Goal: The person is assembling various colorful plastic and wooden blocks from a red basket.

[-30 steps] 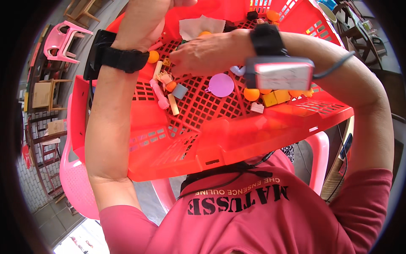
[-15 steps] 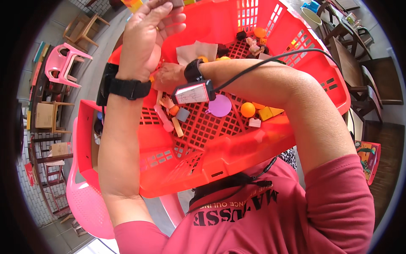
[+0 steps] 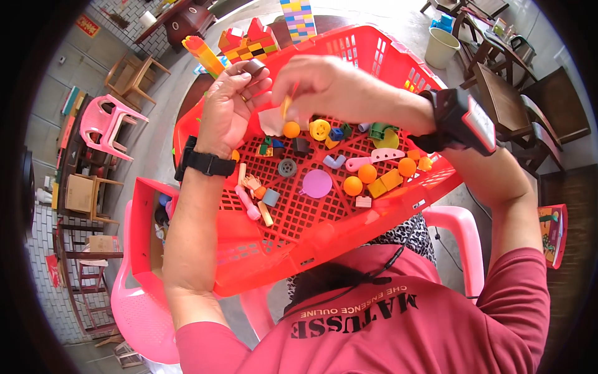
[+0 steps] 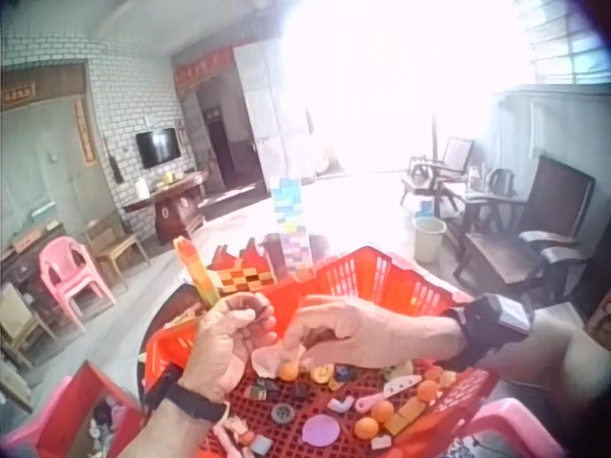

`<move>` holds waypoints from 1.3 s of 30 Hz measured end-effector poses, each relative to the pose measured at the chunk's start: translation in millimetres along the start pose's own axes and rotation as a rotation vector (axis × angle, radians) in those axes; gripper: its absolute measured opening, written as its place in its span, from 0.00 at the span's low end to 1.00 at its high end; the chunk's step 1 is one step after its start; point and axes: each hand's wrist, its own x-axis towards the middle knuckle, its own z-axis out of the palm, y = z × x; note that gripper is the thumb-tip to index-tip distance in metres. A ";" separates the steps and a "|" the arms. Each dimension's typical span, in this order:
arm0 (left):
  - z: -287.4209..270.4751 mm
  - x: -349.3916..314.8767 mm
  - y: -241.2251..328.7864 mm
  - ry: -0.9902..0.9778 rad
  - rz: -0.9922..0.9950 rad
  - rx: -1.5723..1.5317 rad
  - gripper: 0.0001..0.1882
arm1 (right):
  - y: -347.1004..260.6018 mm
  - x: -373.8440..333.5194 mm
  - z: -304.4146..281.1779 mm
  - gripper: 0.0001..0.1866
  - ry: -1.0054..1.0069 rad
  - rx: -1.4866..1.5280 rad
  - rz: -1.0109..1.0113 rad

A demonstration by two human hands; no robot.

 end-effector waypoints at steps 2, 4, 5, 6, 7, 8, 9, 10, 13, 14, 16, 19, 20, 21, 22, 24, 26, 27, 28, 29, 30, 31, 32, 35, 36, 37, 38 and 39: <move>2.1 -1.9 -5.2 -0.026 0.025 0.060 0.12 | 5.7 -3.6 -13.7 0.06 0.153 0.253 0.131; 7.7 -3.9 -10.1 -0.063 0.071 0.140 0.14 | 11.3 -3.7 -28.9 0.06 0.221 0.306 0.159; 12.4 -5.5 -10.6 -0.072 0.069 0.147 0.14 | 13.2 -4.3 -36.5 0.07 0.280 0.355 0.196; 17.2 -7.5 -10.9 -0.071 0.117 0.277 0.14 | 17.3 -5.5 -42.1 0.07 0.285 0.345 0.192; 21.6 -9.1 -11.4 -0.071 0.166 0.405 0.15 | 20.5 -6.8 -46.0 0.07 0.298 0.344 0.192; 24.7 -11.4 -11.0 -0.087 0.170 0.415 0.15 | 23.6 -6.7 -47.9 0.07 0.320 0.344 0.188; 27.4 -12.4 -11.3 -0.094 0.165 0.418 0.15 | 26.3 -6.8 -49.3 0.07 0.343 0.342 0.186; 30.1 -12.7 -12.2 -0.096 0.177 0.444 0.15 | 28.6 -7.0 -49.8 0.07 0.353 0.343 0.189; 35.7 -17.1 -11.0 -0.104 0.170 0.452 0.15 | 31.0 -2.6 -46.2 0.09 0.353 0.454 0.119; 35.0 -17.3 -11.0 -0.108 0.153 0.436 0.15 | 29.2 -1.8 -44.6 0.09 0.323 0.466 0.095; 34.3 -17.8 -11.4 -0.126 0.140 0.437 0.15 | 19.8 -1.2 -39.3 0.08 0.309 0.521 0.087; 37.7 -19.8 -11.5 -0.114 0.096 0.398 0.15 | 10.0 -4.5 -38.2 0.06 0.257 0.542 0.133; 39.2 -19.6 -12.6 -0.118 0.095 0.398 0.15 | 13.1 -4.0 -36.6 0.07 0.267 0.548 0.101; 40.5 -19.4 -14.2 -0.137 0.101 0.380 0.16 | 12.9 -4.8 -37.0 0.07 0.270 0.547 0.101; 41.4 -19.4 -15.2 -0.155 0.107 0.361 0.17 | 12.4 -5.6 -37.4 0.07 0.266 0.557 0.103; 41.6 -20.9 -15.0 -0.183 0.104 0.375 0.17 | 12.2 -5.6 -36.3 0.07 0.262 0.567 0.103; 43.2 -22.9 -14.6 -0.210 0.101 0.387 0.16 | 12.4 -5.4 -33.6 0.09 0.266 0.644 0.158; 45.9 -24.0 -14.5 -0.203 0.097 0.392 0.16 | 12.6 -5.6 -33.9 0.09 0.267 0.643 0.158; 47.5 -24.3 -14.5 -0.197 0.093 0.396 0.16 | 12.8 -5.9 -34.3 0.09 0.256 0.659 0.170; 46.9 -24.4 -14.4 -0.198 0.093 0.395 0.16 | 12.7 -6.2 -34.4 0.09 0.243 0.676 0.183; 45.9 -24.3 -14.3 -0.199 0.103 0.409 0.16 | 12.2 -6.1 -34.6 0.09 0.244 0.675 0.183; 45.4 -24.1 -14.2 -0.201 0.114 0.423 0.17 | 11.3 -5.8 -35.2 0.10 0.260 0.690 0.185; 45.6 -24.1 -14.1 -0.202 0.114 0.422 0.17 | 10.4 -5.5 -35.8 0.10 0.276 0.706 0.186; 46.2 -23.4 -13.8 -0.180 0.143 0.384 0.17 | 4.3 -6.1 -39.7 0.11 0.297 0.516 0.183; 45.1 -22.5 -14.7 -0.189 0.179 0.407 0.17 | 5.9 -5.8 -40.4 0.11 0.299 0.514 0.181; 44.5 -21.8 -15.2 -0.198 0.216 0.429 0.17 | 9.6 -5.3 -40.7 0.12 0.307 0.487 0.147; 43.9 -21.6 -14.7 -0.199 0.219 0.431 0.17 | 12.0 -4.4 -40.8 0.12 0.312 0.462 0.112; 43.4 -21.8 -14.0 -0.218 0.237 0.451 0.17 | 11.8 -4.1 -41.0 0.12 0.313 0.460 0.108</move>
